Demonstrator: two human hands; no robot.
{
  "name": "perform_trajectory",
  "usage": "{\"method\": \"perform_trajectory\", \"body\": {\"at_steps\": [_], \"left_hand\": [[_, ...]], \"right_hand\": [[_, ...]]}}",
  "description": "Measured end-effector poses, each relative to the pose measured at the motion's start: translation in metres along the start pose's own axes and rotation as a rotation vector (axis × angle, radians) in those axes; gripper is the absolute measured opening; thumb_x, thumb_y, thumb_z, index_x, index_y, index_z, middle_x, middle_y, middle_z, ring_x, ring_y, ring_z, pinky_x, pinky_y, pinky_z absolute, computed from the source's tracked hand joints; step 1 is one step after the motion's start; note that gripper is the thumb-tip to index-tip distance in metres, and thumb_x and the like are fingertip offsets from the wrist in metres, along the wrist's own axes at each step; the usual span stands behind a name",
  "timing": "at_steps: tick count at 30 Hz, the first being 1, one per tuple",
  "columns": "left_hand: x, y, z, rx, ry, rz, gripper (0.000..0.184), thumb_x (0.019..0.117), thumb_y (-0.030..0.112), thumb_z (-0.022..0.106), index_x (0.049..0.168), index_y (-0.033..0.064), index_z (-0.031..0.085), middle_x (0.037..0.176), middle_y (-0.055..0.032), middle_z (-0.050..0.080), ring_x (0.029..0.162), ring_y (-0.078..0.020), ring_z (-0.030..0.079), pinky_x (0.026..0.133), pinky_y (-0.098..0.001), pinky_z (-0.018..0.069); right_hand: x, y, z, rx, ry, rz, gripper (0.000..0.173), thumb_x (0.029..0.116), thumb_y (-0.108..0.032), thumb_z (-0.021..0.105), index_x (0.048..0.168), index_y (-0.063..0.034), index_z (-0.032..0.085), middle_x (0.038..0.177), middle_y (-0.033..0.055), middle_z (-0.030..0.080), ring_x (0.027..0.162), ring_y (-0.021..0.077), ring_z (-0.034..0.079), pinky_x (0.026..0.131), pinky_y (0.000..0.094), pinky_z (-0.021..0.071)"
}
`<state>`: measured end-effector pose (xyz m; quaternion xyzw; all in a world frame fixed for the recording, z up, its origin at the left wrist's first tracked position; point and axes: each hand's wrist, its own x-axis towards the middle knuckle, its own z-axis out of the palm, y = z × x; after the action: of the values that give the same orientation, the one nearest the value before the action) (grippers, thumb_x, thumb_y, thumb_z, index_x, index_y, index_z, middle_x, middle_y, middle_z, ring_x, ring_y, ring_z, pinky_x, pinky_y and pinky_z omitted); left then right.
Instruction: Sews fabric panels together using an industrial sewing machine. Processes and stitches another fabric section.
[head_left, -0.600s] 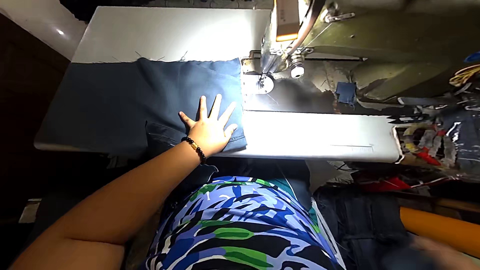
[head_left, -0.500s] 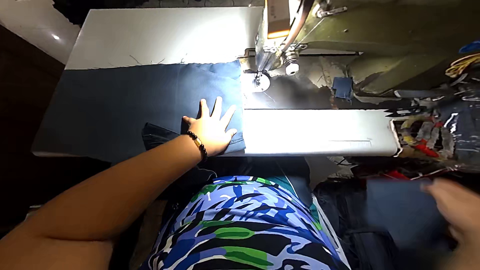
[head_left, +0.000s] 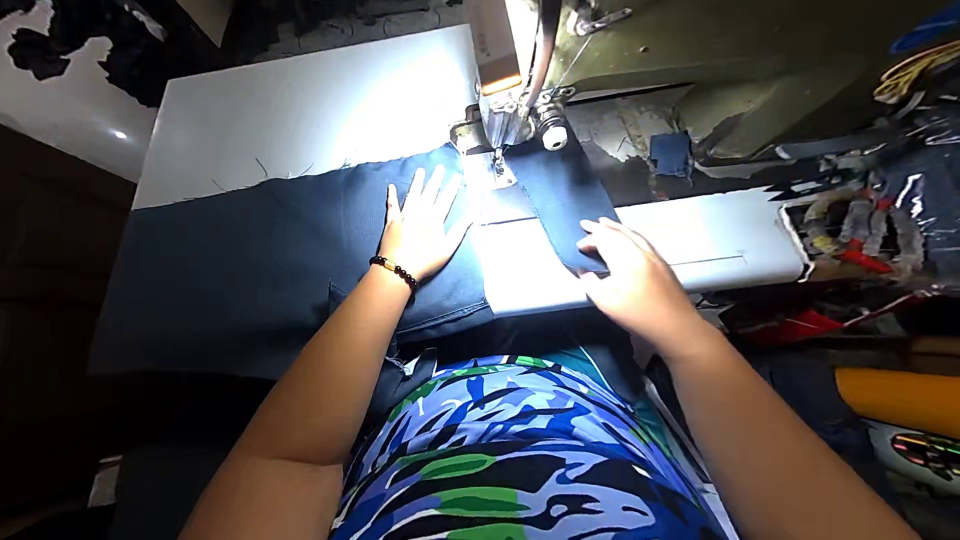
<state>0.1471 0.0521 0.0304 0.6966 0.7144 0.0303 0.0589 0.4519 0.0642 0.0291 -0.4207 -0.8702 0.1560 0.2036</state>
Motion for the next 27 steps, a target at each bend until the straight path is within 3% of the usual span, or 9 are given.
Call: {"method": "perform_trajectory", "body": {"at_steps": [3,8,12,14,16,18,21,24,27], "left_hand": [[0.004,0.000,0.001,-0.038,0.023,0.026,0.063,0.1097,0.050,0.022,0.164,0.0181,0.030,0.171,-0.0071,0.023,0.159,-0.0320,0.015,0.124,-0.0642,0.0088],[0.004,-0.001,0.005,-0.149,0.082,0.103,0.056,0.1115,0.035,0.032,0.158,0.0054,0.039,0.166,-0.0122,0.034,0.156,-0.0321,0.025,0.126,-0.0536,0.0176],[0.002,-0.008,0.002,-0.684,0.319,0.040,0.040,0.1074,0.022,0.048,0.141,0.0034,0.060,0.146,-0.0142,0.058,0.142,-0.0219,0.049,0.120,-0.0360,0.0349],[0.003,-0.018,0.007,-0.983,0.454,0.132,0.040,0.1086,0.014,0.032,0.131,-0.0029,0.060,0.125,-0.0128,0.066,0.118,-0.0142,0.062,0.100,-0.0288,0.0500],[0.003,-0.029,0.010,-1.240,0.419,0.242,0.047,0.1121,0.027,0.017,0.126,0.0014,0.054,0.104,-0.0020,0.069,0.095,-0.0083,0.066,0.082,-0.0257,0.0541],[0.001,-0.039,0.003,-1.298,0.218,0.343,0.039,0.1108,0.042,0.031,0.126,0.0088,0.045,0.098,0.0066,0.066,0.090,-0.0030,0.065,0.083,-0.0231,0.0541],[0.003,-0.045,-0.021,-1.064,0.000,0.284,0.050,0.0884,0.009,0.074,0.129,0.0028,0.045,0.102,-0.0002,0.065,0.088,-0.0026,0.065,0.082,-0.0217,0.0551],[0.021,-0.050,-0.038,-0.802,-0.054,0.176,0.046,0.0830,0.005,0.080,0.121,0.0024,0.055,0.104,-0.0047,0.069,0.092,-0.0058,0.067,0.085,-0.0244,0.0558],[0.047,-0.056,-0.043,-0.596,0.061,0.068,0.029,0.0907,0.014,0.075,0.113,-0.0029,0.067,0.105,-0.0138,0.070,0.096,-0.0174,0.064,0.091,-0.0358,0.0511]], "right_hand": [[-0.025,0.034,0.002,0.045,0.093,-0.068,0.035,0.0935,-0.017,0.052,0.117,-0.0015,0.073,0.144,0.0161,0.061,0.141,0.0345,0.050,0.119,0.0538,0.0361],[-0.030,0.018,-0.002,0.068,0.284,-0.047,0.028,0.0904,-0.003,0.051,0.099,-0.0013,0.078,0.113,0.0157,0.074,0.119,0.0337,0.065,0.107,0.0480,0.0472],[-0.015,-0.078,-0.006,0.367,-0.328,-0.615,0.024,0.0907,-0.001,0.059,0.100,-0.0133,0.078,0.092,0.0069,0.073,0.089,0.0235,0.071,0.077,0.0440,0.0590],[0.020,-0.111,0.005,0.625,-0.551,-0.780,0.027,0.0888,0.006,0.060,0.104,-0.0058,0.079,0.092,0.0101,0.074,0.086,0.0230,0.072,0.076,0.0426,0.0591],[0.067,-0.107,0.025,0.552,-0.384,-0.682,0.026,0.0927,0.004,0.060,0.111,-0.0038,0.076,0.097,0.0110,0.075,0.090,0.0216,0.072,0.083,0.0411,0.0589],[0.109,-0.087,0.050,0.444,-0.193,-0.467,0.026,0.0935,0.001,0.061,0.117,-0.0003,0.072,0.105,0.0162,0.074,0.095,0.0304,0.073,0.086,0.0511,0.0566],[0.129,-0.074,0.070,0.469,-0.093,-0.236,0.023,0.0945,-0.005,0.064,0.117,0.0005,0.065,0.093,0.0150,0.072,0.082,0.0284,0.070,0.076,0.0477,0.0563],[0.124,-0.073,0.067,0.522,-0.052,-0.116,0.036,0.0985,-0.011,0.062,0.132,-0.0001,0.058,0.117,0.0180,0.069,0.099,0.0288,0.070,0.088,0.0458,0.0566],[0.101,-0.073,0.051,0.503,-0.086,-0.171,0.028,0.1019,-0.003,0.047,0.127,0.0028,0.058,0.111,0.0159,0.068,0.094,0.0230,0.069,0.085,0.0396,0.0570]]}}
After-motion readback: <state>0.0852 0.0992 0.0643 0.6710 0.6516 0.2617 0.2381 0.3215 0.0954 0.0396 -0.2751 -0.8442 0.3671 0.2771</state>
